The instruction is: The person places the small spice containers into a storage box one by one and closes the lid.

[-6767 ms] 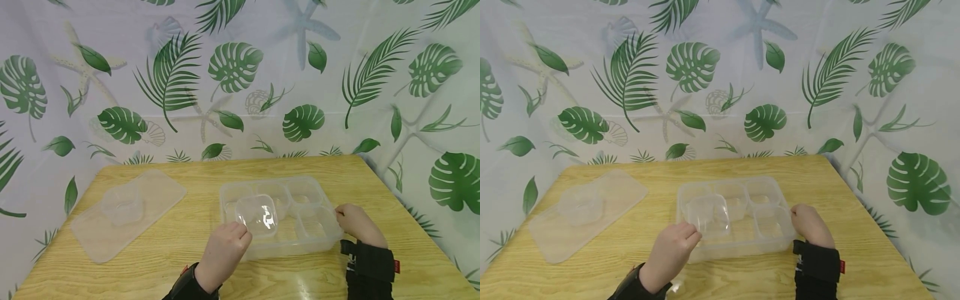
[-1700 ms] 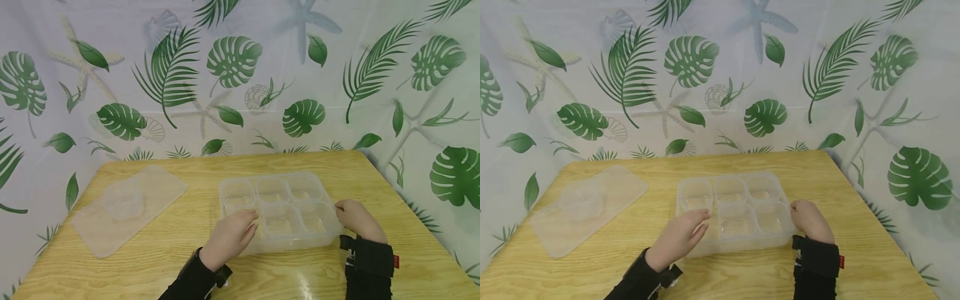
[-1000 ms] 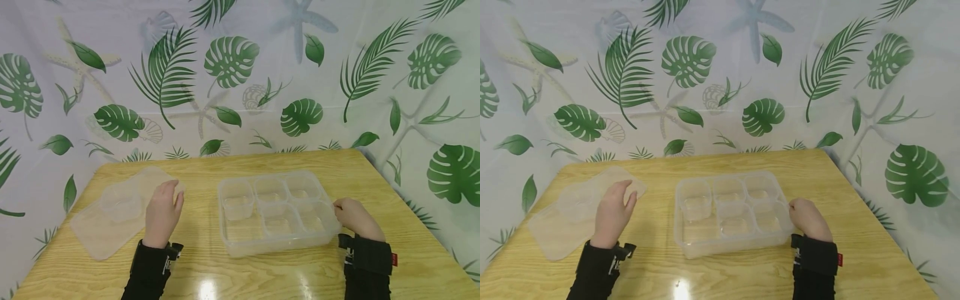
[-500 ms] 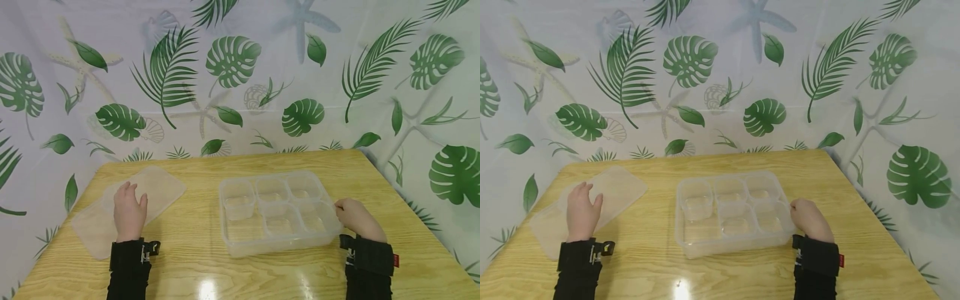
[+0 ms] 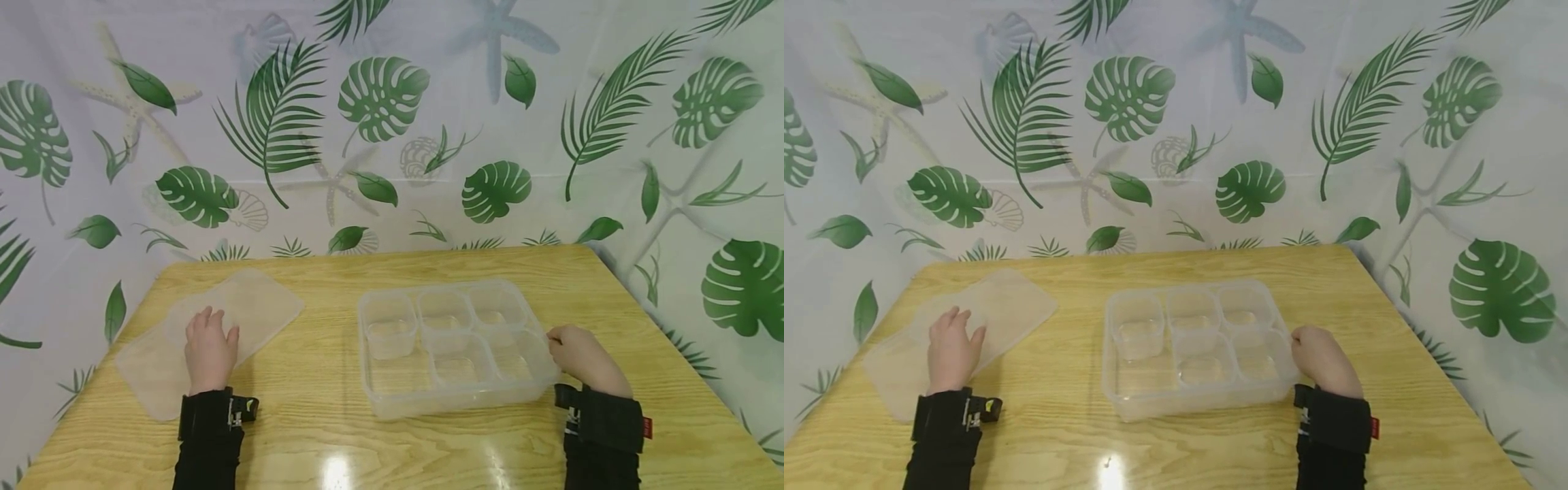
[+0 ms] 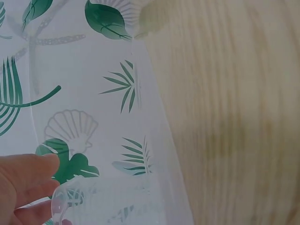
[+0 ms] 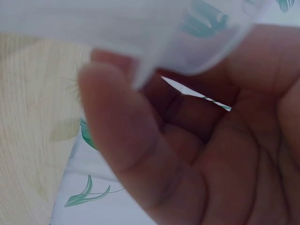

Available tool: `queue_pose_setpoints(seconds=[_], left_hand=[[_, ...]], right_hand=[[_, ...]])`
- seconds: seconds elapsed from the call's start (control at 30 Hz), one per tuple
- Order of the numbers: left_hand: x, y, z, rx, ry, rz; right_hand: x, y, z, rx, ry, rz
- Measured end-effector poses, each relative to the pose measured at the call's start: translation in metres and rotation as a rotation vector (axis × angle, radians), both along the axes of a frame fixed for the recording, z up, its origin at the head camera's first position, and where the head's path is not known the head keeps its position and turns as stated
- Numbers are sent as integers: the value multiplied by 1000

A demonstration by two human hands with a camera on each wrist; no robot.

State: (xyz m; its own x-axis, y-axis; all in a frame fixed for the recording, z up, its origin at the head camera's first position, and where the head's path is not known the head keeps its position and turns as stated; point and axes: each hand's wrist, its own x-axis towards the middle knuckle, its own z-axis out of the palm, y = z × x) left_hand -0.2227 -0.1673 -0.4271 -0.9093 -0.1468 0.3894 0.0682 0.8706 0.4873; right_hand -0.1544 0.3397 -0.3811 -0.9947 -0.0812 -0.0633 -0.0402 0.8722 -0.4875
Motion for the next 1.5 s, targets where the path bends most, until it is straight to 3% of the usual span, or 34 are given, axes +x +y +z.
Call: queue_pose_setpoints(seconds=[0.2,0.5,1.1,1.17,1.33,1.43,1.5], left_hand=[[-1,-1,-4,17,43,35],[3,-2,-3,35,14,96],[2,-5,-5,3,83,118],[-1,-6,-8,11,89,117],[-24,-24,-39,-40,130,98],[-29,-26,-39,-3,147,42],[-38,-29,-49,-35,191,38]], right_hand=[[0,0,0,-7,0,-1],[0,0,0,-6,-4,0],[-1,0,-1,-1,0,-2],[0,0,0,-1,-4,-5],[0,0,0,-5,-6,-6],[0,0,0,-4,-5,-6],[0,-1,0,0,-11,-9]])
